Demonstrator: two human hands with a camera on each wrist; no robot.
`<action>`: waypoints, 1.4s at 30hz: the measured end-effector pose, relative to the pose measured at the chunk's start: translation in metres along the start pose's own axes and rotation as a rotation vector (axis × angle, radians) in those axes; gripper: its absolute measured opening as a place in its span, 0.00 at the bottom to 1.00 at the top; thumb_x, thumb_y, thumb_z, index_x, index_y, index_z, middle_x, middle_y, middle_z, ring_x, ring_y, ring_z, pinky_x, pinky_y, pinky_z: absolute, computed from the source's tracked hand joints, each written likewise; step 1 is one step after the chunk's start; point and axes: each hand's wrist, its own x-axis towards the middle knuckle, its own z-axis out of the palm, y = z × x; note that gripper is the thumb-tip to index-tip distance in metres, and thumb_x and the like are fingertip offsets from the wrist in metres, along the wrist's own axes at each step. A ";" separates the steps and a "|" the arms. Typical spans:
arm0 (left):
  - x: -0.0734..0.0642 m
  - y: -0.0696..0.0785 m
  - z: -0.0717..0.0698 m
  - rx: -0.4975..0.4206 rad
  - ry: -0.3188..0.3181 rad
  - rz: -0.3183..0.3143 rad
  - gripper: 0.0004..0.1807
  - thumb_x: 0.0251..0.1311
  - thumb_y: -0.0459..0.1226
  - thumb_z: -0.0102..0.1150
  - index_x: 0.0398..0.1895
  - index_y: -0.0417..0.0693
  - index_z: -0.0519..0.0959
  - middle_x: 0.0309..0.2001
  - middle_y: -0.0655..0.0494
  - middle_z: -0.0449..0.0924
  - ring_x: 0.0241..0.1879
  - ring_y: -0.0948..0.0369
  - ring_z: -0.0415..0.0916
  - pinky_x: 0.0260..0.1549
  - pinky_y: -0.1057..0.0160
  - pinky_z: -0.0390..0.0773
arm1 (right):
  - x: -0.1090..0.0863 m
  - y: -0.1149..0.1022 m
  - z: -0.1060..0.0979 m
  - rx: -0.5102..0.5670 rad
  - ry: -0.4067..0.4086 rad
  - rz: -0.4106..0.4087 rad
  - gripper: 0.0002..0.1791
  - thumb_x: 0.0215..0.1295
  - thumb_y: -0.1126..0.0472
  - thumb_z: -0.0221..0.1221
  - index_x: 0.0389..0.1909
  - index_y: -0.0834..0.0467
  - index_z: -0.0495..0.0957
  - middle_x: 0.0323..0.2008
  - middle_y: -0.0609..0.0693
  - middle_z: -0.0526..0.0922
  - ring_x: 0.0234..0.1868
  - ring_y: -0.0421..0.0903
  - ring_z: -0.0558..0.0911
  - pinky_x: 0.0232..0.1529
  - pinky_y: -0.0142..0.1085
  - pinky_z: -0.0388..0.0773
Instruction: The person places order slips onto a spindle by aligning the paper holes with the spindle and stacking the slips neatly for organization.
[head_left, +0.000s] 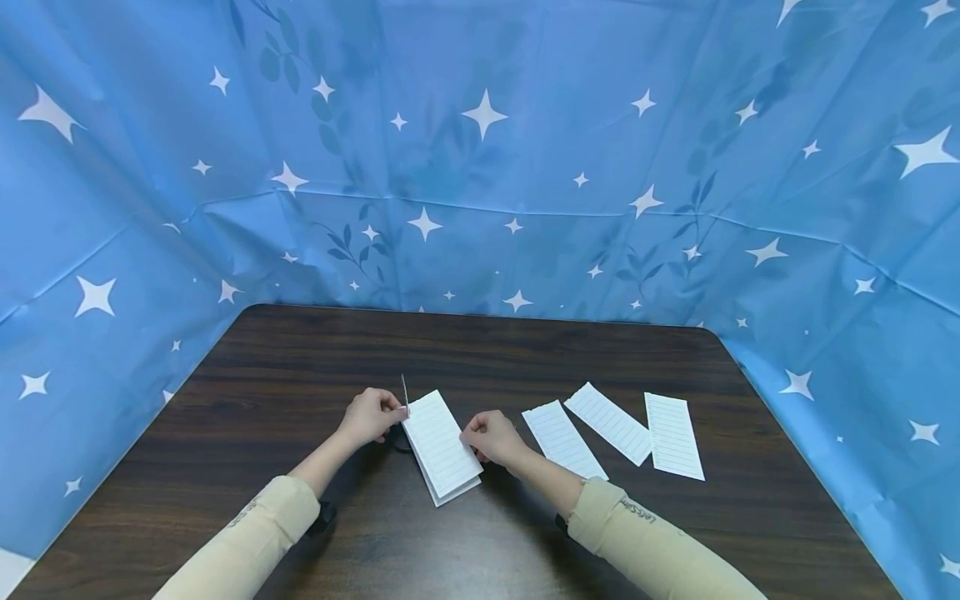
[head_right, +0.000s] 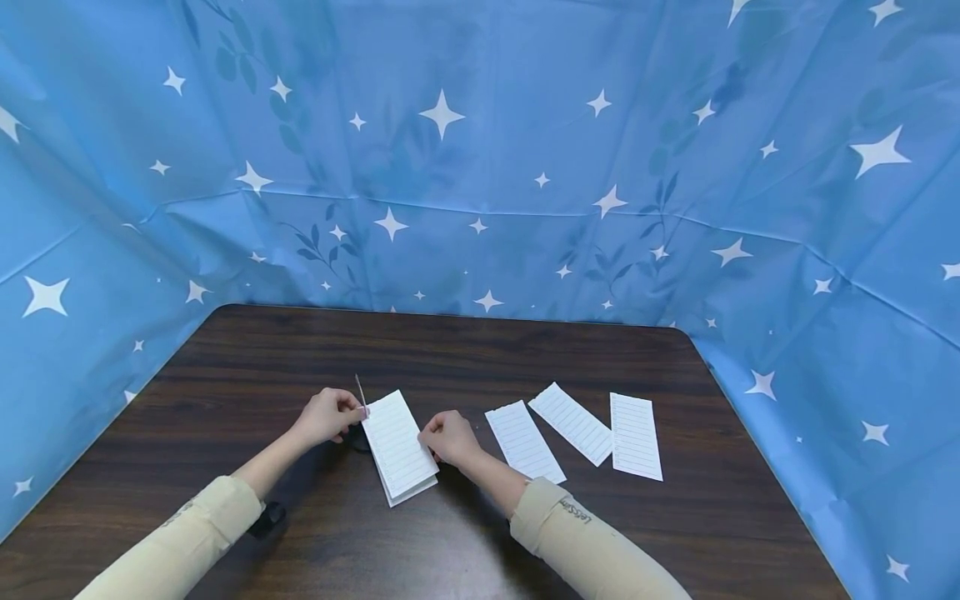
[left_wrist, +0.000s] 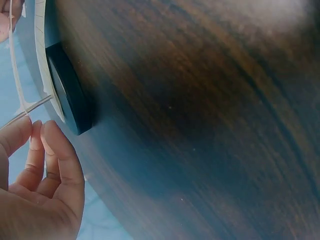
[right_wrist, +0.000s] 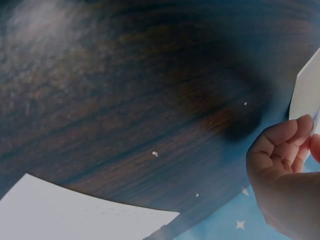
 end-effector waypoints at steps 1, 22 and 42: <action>0.000 0.000 0.000 0.005 -0.002 0.002 0.08 0.59 0.36 0.59 0.26 0.40 0.78 0.18 0.53 0.73 0.14 0.64 0.70 0.14 0.68 0.76 | 0.000 0.000 0.000 -0.011 -0.003 -0.007 0.07 0.60 0.68 0.56 0.25 0.68 0.77 0.14 0.47 0.73 0.13 0.38 0.69 0.15 0.24 0.69; 0.002 0.001 0.002 0.148 -0.063 0.018 0.11 0.57 0.36 0.61 0.19 0.43 0.75 0.16 0.57 0.71 0.10 0.65 0.68 0.13 0.68 0.74 | 0.006 0.007 0.003 -0.289 -0.031 -0.140 0.08 0.56 0.69 0.59 0.19 0.65 0.77 0.13 0.45 0.70 0.14 0.36 0.66 0.15 0.24 0.62; 0.004 -0.001 0.009 0.247 -0.095 0.044 0.13 0.59 0.33 0.58 0.19 0.44 0.68 0.19 0.55 0.68 0.12 0.61 0.73 0.12 0.67 0.77 | 0.004 0.003 0.007 -0.454 -0.035 -0.176 0.09 0.53 0.70 0.58 0.16 0.62 0.75 0.14 0.46 0.70 0.16 0.38 0.65 0.17 0.25 0.60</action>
